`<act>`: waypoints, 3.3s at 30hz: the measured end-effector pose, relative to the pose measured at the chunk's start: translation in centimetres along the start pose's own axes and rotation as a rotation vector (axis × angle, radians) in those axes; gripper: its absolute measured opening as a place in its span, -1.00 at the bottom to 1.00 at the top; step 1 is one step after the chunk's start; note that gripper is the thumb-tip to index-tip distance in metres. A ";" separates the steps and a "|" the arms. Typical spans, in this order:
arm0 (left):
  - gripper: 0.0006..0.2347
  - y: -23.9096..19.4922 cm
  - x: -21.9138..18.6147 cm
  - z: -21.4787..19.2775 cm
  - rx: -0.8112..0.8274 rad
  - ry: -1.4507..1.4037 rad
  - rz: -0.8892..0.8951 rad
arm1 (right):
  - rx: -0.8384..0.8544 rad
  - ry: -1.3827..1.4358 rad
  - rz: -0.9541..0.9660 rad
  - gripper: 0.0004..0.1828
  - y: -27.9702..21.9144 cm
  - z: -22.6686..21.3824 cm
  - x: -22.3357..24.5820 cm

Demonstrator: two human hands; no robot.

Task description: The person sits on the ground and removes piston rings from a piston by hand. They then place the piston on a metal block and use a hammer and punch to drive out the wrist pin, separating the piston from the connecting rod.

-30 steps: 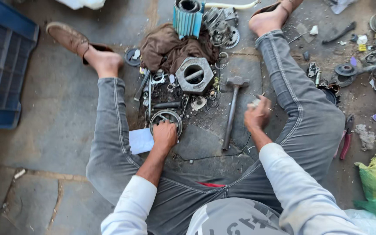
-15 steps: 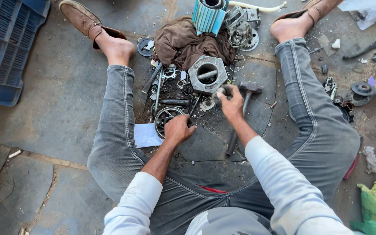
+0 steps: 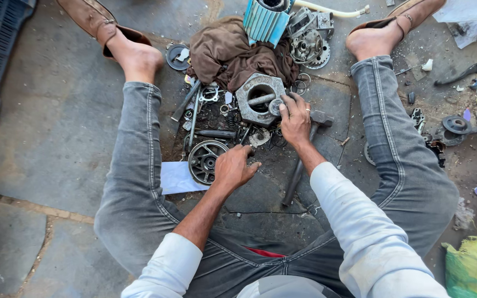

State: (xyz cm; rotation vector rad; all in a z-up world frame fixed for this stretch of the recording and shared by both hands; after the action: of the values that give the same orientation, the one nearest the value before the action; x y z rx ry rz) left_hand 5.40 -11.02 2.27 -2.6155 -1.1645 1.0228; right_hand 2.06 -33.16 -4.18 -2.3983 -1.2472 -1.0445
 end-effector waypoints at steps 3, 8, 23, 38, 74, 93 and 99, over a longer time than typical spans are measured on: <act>-0.65 0.1 -0.7 -0.6 0.001 0.001 0.025 | 0.075 0.025 -0.041 -0.61 0.0 -0.2 0.6; -0.65 -0.3 -1.3 -1.4 -0.045 -0.023 0.070 | 0.208 -0.116 -0.278 -0.34 -0.4 -0.4 3.6; -0.58 -1.0 -0.9 -0.9 0.012 -0.047 0.084 | 0.280 0.400 0.019 -0.33 0.4 2.2 5.2; -0.61 -1.7 -0.2 -1.0 -0.043 -0.077 0.141 | 0.288 0.089 -0.232 -0.38 2.4 4.6 5.9; -0.60 -1.3 -0.9 -0.9 -0.040 0.005 0.205 | 0.544 -0.183 -0.314 -0.20 4.2 4.1 6.5; -0.56 2.3 7.3 -2.5 -0.073 0.146 -0.210 | 1.079 -0.368 -0.017 -0.23 -10.1 -4.3 4.5; -0.72 2.9 11.9 -1.9 -0.081 0.136 -0.400 | 1.032 -0.364 -0.074 -0.27 -10.5 -3.8 3.9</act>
State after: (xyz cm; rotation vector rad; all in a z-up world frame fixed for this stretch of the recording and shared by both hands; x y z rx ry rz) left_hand 14.14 -4.55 -3.67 -2.3201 -1.6316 0.7206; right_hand -6.53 -26.29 0.12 -1.7253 -1.4781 0.1053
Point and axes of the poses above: each hand's wrist, its own y-axis towards the middle knuckle, its own z-axis out of the palm, x = y × z, the point moved 8 cm from there along y, towards the middle knuckle, and after that the axes turned 4 degrees about y, right-handed, at the moved point
